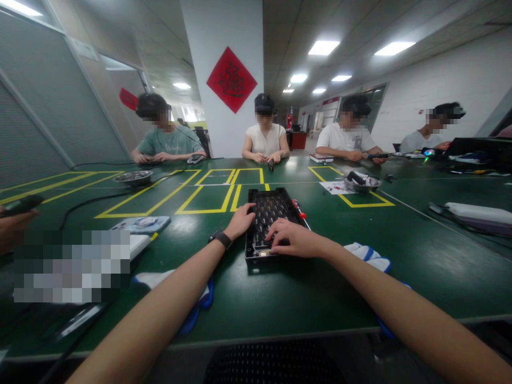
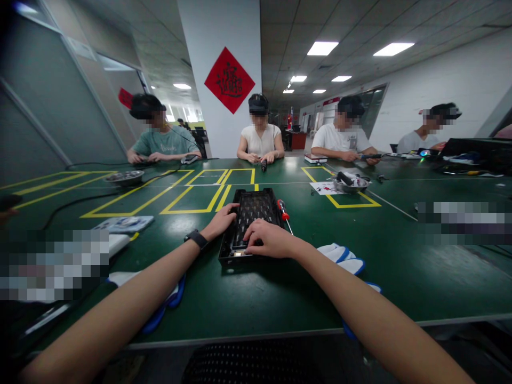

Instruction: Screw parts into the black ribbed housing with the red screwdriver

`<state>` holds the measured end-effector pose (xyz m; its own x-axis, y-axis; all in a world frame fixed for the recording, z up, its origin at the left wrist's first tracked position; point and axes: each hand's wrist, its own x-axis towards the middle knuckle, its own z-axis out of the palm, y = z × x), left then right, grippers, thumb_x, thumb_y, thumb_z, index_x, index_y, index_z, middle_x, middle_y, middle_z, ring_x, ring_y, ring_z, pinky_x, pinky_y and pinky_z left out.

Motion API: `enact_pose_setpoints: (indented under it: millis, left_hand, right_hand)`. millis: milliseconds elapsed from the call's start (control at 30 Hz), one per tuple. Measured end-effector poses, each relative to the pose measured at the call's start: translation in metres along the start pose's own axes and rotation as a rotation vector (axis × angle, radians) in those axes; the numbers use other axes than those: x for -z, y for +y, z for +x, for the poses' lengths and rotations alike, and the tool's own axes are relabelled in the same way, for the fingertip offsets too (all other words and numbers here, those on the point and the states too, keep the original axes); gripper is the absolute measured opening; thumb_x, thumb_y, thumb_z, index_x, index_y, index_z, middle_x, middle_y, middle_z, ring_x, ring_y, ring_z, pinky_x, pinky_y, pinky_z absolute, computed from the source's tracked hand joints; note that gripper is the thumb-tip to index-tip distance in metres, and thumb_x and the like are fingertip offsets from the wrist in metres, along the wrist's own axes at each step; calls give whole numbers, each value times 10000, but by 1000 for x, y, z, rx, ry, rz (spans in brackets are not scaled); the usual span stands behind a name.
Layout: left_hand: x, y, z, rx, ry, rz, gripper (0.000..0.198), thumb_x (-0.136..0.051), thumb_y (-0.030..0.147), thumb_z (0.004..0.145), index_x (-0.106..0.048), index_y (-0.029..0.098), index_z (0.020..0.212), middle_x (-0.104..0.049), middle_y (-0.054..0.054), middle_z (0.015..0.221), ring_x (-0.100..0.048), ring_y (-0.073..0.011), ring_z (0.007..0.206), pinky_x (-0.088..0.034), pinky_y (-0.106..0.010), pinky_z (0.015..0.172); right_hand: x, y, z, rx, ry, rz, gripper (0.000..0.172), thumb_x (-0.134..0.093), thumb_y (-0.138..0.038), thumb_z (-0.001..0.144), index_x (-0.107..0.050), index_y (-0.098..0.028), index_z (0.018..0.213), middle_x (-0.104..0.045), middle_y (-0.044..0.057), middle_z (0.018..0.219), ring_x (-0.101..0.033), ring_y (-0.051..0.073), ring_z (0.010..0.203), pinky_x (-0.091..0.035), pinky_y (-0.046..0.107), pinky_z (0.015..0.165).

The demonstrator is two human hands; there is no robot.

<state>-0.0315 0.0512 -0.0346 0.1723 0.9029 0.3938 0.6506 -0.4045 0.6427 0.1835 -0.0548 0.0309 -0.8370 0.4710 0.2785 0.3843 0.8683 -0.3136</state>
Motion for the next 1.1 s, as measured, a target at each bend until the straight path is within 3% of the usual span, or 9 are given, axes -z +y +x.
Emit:
enact_pose_setpoints:
  millis: [267, 533, 733, 1100]
  left_hand:
    - [2, 6, -1, 14, -3, 16, 460, -421, 185, 742, -523, 151, 1189, -554, -72, 1198, -500, -200, 1092, -382, -327, 976]
    - [0, 2, -1, -18, -4, 8, 462, -416, 195, 744, -518, 137, 1191, -550, -83, 1197, -498, -202, 1090, -376, -328, 978]
    - [1, 1, 0, -13, -6, 15, 460, -421, 199, 742, -521, 143, 1187, -555, -82, 1190, -501, -207, 1081, -375, -343, 979]
    - [1, 4, -1, 6, -9, 20, 468, -420, 189, 733, -523, 145, 1188, -550, -76, 1204, -498, -200, 1094, -374, -327, 981]
  right_hand:
    - [0, -1, -1, -42, 39, 52, 211, -591, -368, 768, -692, -183, 783, -623, 67, 983, -509, 179, 984, -361, 360, 924]
    - [-1, 1, 0, -19, 5, 17, 221, -566, -373, 787, -693, -192, 780, -627, 55, 995, -505, 174, 1000, -289, 385, 990]
    - [1, -1, 0, -40, 34, 48, 213, -587, -373, 770, -684, -184, 780, -629, 59, 991, -511, 175, 980, -352, 356, 924]
    - [1, 1, -1, -3, -2, 37, 210, -565, -353, 792, -690, -185, 786, -632, 58, 990, -508, 173, 982, -282, 400, 996]
